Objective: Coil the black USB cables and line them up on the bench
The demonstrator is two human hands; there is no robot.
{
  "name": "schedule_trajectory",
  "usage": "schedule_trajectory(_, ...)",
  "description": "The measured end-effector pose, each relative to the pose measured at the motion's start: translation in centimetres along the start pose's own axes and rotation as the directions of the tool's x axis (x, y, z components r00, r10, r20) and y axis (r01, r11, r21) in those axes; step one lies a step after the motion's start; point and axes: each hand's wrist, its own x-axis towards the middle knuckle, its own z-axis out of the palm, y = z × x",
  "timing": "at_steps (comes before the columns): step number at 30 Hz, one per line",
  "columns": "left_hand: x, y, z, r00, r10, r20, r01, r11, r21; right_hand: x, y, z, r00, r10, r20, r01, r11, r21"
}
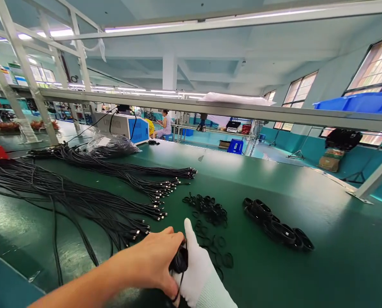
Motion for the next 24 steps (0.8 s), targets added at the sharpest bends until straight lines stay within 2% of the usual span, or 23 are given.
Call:
schedule_trajectory(2, 0.2, -0.9, -0.8, 0.991, 0.038, 0.131, -0.021, 0.991, -0.13, -0.4, -0.5, 0.1, 0.997, 0.005, -0.074, -0.011, 0.997, -0.081)
schedule_trajectory(3, 0.2, -1.3, -1.0, 0.987, 0.067, 0.145, -0.033, 0.974, -0.224, -0.5, -0.8, 0.2, 0.993, 0.009, -0.114, -0.022, 0.992, -0.121)
schedule_trajectory(5, 0.1, -2.1, -0.8, 0.994, 0.074, 0.08, -0.04, 0.932, -0.361, -0.8, -1.5, 0.3, 0.991, 0.033, -0.128, -0.049, 0.991, -0.128)
schedule_trajectory(7, 0.0, -2.3, 0.2, 1.0, 0.017, -0.004, -0.018, 0.93, -0.368, -1.3, -2.2, 0.3, 0.999, 0.047, -0.027, -0.046, 0.998, 0.031)
schedule_trajectory(8, 0.0, -2.2, 0.7, 1.0, -0.012, 0.002, 0.012, 0.932, -0.364, -1.6, -2.5, 0.3, 0.999, 0.029, 0.031, -0.033, 0.988, 0.149)
schedule_trajectory(10, -0.1, -1.9, 1.5, 0.994, -0.072, 0.086, 0.103, 0.891, -0.442, -2.1, -2.9, 0.4, 0.991, -0.042, 0.126, -0.009, 0.924, 0.381)
schedule_trajectory(11, -0.2, -1.7, 1.6, 0.987, -0.093, 0.134, 0.152, 0.829, -0.538, -2.3, -3.0, 0.4, 0.984, -0.074, 0.162, -0.011, 0.883, 0.469)
schedule_trajectory(13, -0.5, -1.3, 1.3, 0.983, -0.101, 0.152, 0.182, 0.593, -0.784, -2.5, -3.0, 0.5, 0.964, -0.098, 0.247, -0.059, 0.827, 0.559)
schedule_trajectory(15, -1.0, -1.1, 0.9, 0.995, -0.086, 0.046, 0.071, 0.307, -0.949, -2.4, -2.9, 0.5, 0.947, -0.093, 0.309, -0.106, 0.816, 0.569)
schedule_trajectory(16, -1.3, -1.1, 0.7, 0.996, -0.082, -0.026, -0.009, 0.201, -0.979, -2.4, -2.9, 0.6, 0.95, -0.084, 0.3, -0.104, 0.824, 0.558)
schedule_trajectory(17, -1.5, -1.1, 0.6, 0.991, -0.094, -0.092, -0.078, 0.143, -0.987, -2.3, -2.8, 0.6, 0.958, -0.072, 0.277, -0.093, 0.837, 0.54)
schedule_trajectory(18, -1.7, -1.2, 0.7, 0.981, -0.122, -0.149, -0.131, 0.142, -0.981, -2.2, -2.7, 0.5, 0.966, -0.06, 0.25, -0.083, 0.849, 0.522)
schedule_trajectory(19, -1.8, -1.3, 0.8, 0.965, -0.16, -0.21, -0.177, 0.197, -0.964, -2.2, -2.6, 0.4, 0.974, -0.045, 0.223, -0.076, 0.86, 0.505)
schedule_trajectory(21, -1.8, -1.3, 1.1, 0.907, -0.194, -0.375, -0.262, 0.437, -0.86, -2.0, -2.2, 0.1, 0.977, 0.013, 0.212, -0.109, 0.887, 0.449)
schedule_trajectory(23, -1.6, -0.7, 1.8, 0.857, -0.103, -0.506, -0.29, 0.713, -0.638, -1.6, -1.7, -0.1, 0.972, 0.064, 0.225, -0.147, 0.915, 0.377)
schedule_trajectory(24, -1.5, -0.2, 2.2, 0.85, -0.046, -0.525, -0.275, 0.811, -0.516, -1.2, -1.4, 0.1, 0.968, 0.071, 0.24, -0.154, 0.925, 0.348)
